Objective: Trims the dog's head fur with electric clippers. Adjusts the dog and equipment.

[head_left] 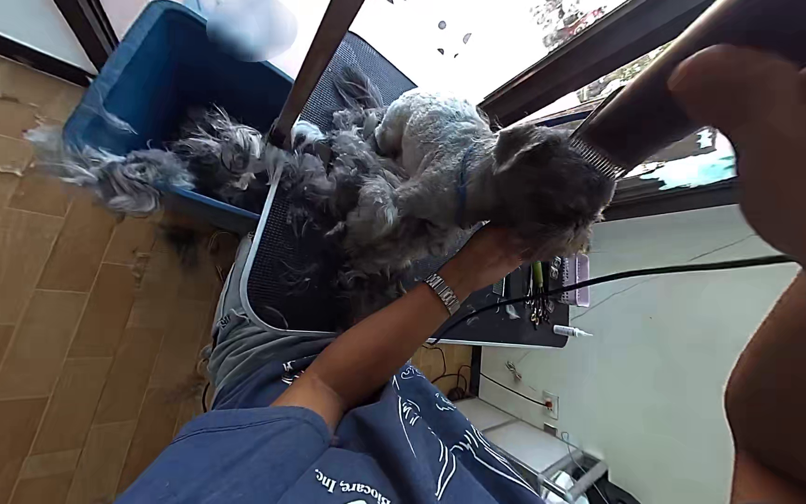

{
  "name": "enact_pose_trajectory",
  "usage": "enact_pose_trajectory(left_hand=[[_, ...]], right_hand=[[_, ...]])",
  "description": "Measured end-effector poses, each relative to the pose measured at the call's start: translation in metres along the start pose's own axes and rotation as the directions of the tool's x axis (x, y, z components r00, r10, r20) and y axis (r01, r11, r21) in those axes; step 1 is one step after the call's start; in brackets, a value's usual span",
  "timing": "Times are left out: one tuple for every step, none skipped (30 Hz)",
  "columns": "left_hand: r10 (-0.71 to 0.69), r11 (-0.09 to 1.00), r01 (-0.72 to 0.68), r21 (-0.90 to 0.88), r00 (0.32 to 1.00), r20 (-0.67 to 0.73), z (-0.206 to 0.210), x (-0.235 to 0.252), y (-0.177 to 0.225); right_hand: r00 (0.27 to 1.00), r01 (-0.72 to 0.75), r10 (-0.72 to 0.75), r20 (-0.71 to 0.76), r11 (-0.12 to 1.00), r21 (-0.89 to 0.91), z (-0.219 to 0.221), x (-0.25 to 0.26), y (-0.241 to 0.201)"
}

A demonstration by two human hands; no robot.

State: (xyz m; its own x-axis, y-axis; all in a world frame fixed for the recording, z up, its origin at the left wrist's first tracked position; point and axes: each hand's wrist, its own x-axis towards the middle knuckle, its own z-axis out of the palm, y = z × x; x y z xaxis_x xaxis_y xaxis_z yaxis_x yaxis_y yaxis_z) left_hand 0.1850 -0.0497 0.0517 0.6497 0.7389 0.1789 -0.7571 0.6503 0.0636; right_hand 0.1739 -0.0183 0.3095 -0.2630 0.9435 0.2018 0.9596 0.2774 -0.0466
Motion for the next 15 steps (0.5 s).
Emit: enact_pose_trajectory(left_hand=[[-0.017,0.999,0.017,-0.042,1.0,0.003,0.001,-0.001,0.002],[-0.017,0.993,0.017,-0.118,1.0,0.002,0.0,0.001,0.002],[-0.007,0.984,0.007,-0.177,1.0,0.002,0.0,0.003,0.002],[-0.006,0.976,0.007,-0.219,1.0,0.004,-0.002,0.005,0.002],[-0.006,0.969,0.007,-0.246,1.0,0.002,-0.003,0.007,0.0],[-0.005,0.966,0.006,-0.257,1.0,0.004,-0.003,0.009,-0.002],[-0.003,0.966,0.004,-0.258,1.0,0.005,-0.003,0.01,-0.003],[-0.003,0.967,0.003,-0.254,1.0,0.004,-0.002,0.01,-0.003],[-0.006,0.967,0.006,-0.254,1.0,0.001,-0.002,0.01,-0.003],[-0.012,0.967,0.011,-0.255,1.0,0.0,-0.002,0.01,-0.003],[-0.017,0.968,0.015,-0.25,1.0,-0.004,-0.001,0.01,-0.002],[-0.018,0.969,0.017,-0.248,1.0,-0.002,0.0,0.009,-0.002],[-0.014,0.968,0.015,-0.249,1.0,0.005,0.001,0.008,-0.003],[-0.007,0.967,0.009,-0.254,1.0,0.009,0.001,0.006,-0.003],[-0.002,0.966,0.006,-0.26,1.0,0.015,0.001,0.005,-0.002]], right_hand=[[1.0,0.005,-0.005,0.01,0.998,-0.066,0.005,0.0,-0.002],[0.999,0.006,-0.002,0.035,0.993,-0.114,0.008,0.0,-0.004],[0.998,0.001,0.008,0.065,0.99,-0.144,0.01,0.0,-0.005],[0.996,0.007,0.007,0.089,0.988,-0.155,0.013,0.0,-0.006],[0.994,0.019,-0.002,0.105,0.987,-0.16,0.015,0.0,-0.007],[0.993,0.029,-0.01,0.116,0.986,-0.166,0.016,0.001,-0.006],[0.992,0.034,-0.012,0.129,0.984,-0.173,0.016,0.002,-0.005],[0.989,0.038,-0.01,0.148,0.982,-0.185,0.014,0.004,-0.004],[0.986,0.04,-0.005,0.167,0.978,-0.205,0.013,0.006,-0.002],[0.983,0.031,0.011,0.183,0.973,-0.227,0.012,0.007,-0.001],[0.98,0.031,0.018,0.2,0.97,-0.24,0.012,0.009,0.001],[0.977,0.046,0.009,0.215,0.968,-0.247,0.012,0.01,0.002],[0.974,0.065,-0.009,0.226,0.969,-0.24,0.013,0.01,0.004],[0.972,0.077,-0.02,0.234,0.969,-0.234,0.013,0.01,0.006],[0.969,0.084,-0.024,0.245,0.968,-0.237,0.013,0.01,0.008]])
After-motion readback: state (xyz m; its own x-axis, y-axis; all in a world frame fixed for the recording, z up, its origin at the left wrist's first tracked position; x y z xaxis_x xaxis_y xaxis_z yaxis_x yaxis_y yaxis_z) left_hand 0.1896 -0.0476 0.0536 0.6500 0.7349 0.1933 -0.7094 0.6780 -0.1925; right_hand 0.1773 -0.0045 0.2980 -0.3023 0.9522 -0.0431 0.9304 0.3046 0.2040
